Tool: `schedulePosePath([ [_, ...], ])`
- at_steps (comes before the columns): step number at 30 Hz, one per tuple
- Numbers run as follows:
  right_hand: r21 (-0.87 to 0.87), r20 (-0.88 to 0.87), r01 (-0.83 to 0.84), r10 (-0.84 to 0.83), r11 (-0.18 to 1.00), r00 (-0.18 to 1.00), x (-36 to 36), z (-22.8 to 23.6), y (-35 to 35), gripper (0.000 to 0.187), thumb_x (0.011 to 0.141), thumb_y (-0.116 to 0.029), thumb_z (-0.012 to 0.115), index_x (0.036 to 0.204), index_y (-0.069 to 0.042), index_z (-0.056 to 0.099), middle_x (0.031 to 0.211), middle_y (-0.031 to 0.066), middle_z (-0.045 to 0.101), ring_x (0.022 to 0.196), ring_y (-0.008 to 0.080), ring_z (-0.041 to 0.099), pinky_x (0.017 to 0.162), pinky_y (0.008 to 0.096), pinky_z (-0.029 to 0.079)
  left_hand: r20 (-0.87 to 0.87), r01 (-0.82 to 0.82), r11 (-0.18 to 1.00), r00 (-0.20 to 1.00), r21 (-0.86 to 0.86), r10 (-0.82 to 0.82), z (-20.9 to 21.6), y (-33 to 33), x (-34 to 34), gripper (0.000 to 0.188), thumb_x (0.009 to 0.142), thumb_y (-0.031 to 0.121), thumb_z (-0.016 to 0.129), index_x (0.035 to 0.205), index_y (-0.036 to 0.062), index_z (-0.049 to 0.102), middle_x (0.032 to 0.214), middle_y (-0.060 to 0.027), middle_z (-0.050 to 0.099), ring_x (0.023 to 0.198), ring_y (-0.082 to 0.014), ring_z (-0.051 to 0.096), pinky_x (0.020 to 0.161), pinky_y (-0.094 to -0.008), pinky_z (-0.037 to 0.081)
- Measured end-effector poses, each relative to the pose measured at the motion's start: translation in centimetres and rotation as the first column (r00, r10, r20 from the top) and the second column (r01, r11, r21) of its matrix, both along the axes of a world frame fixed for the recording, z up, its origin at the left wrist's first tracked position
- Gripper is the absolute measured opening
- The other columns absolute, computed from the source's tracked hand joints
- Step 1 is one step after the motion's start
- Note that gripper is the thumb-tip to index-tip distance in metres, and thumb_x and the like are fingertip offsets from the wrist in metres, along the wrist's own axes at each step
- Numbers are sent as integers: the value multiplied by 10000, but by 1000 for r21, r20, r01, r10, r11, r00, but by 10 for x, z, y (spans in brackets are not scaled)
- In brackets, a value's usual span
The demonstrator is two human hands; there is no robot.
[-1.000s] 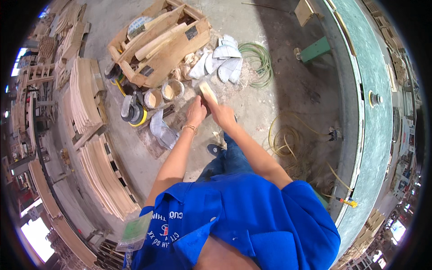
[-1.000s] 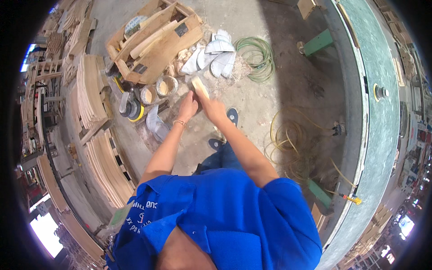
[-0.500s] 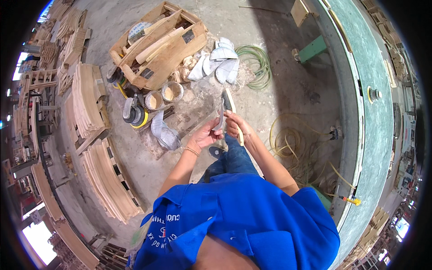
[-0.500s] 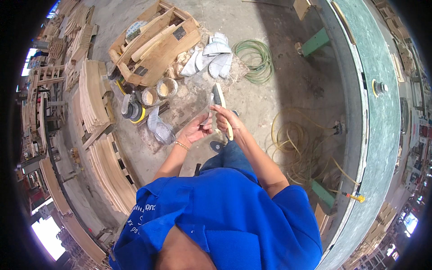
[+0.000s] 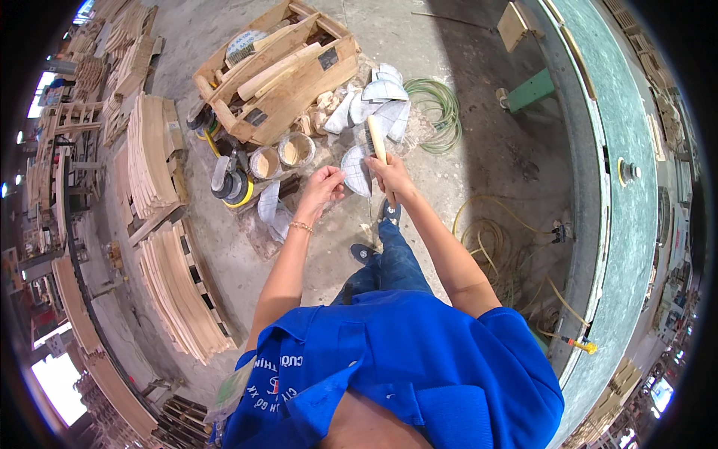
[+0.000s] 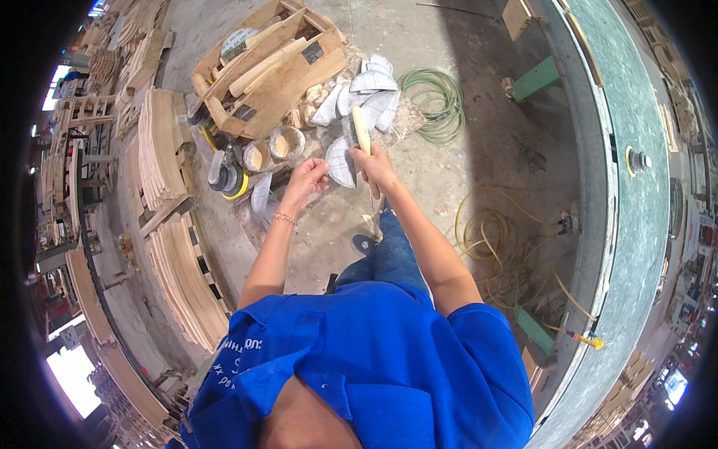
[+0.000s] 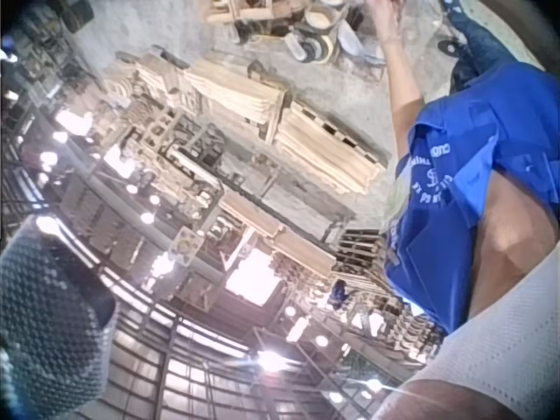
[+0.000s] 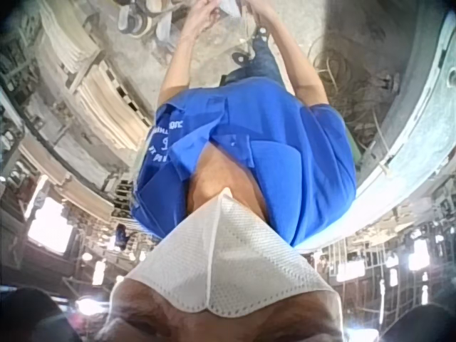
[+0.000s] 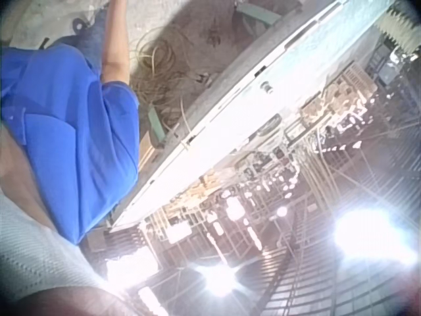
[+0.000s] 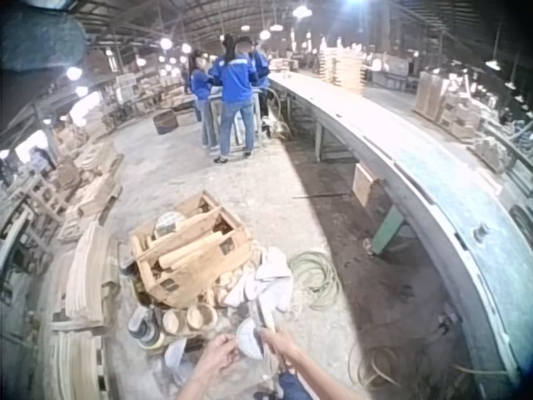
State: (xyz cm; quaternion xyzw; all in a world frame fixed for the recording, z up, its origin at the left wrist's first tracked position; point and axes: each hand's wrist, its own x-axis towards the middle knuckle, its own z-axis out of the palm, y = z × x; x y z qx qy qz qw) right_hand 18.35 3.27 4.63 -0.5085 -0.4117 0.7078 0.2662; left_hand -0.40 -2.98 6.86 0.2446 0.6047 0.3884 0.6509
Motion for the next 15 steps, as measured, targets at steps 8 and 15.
schedulePosePath([
  [8, 448, 816, -655, 21, 608, 578, 4, -17, -68, 619, 921, -192, 490, 1478, -323, 254, 719, 186, 632, 571, 333, 636, 493, 440, 488, -575, 151, 983, 796, -109, -186, -42, 23, 4, 113, 849, 140, 565, 847, 32, 531, 734, -123, 661, 618, -201, 664, 630, -343, 522],
  [15, 520, 767, -587, -37, 621, 640, -31, -20, -32, 615, 913, -181, 503, 1465, -335, 278, 722, 208, 629, 581, 365, 626, 503, 478, 488, -794, 337, 935, 535, -111, -287, -49, 32, 8, 95, 815, 136, 552, 852, 55, 519, 870, -199, 646, 859, -358, 629, 740, -443, 469],
])
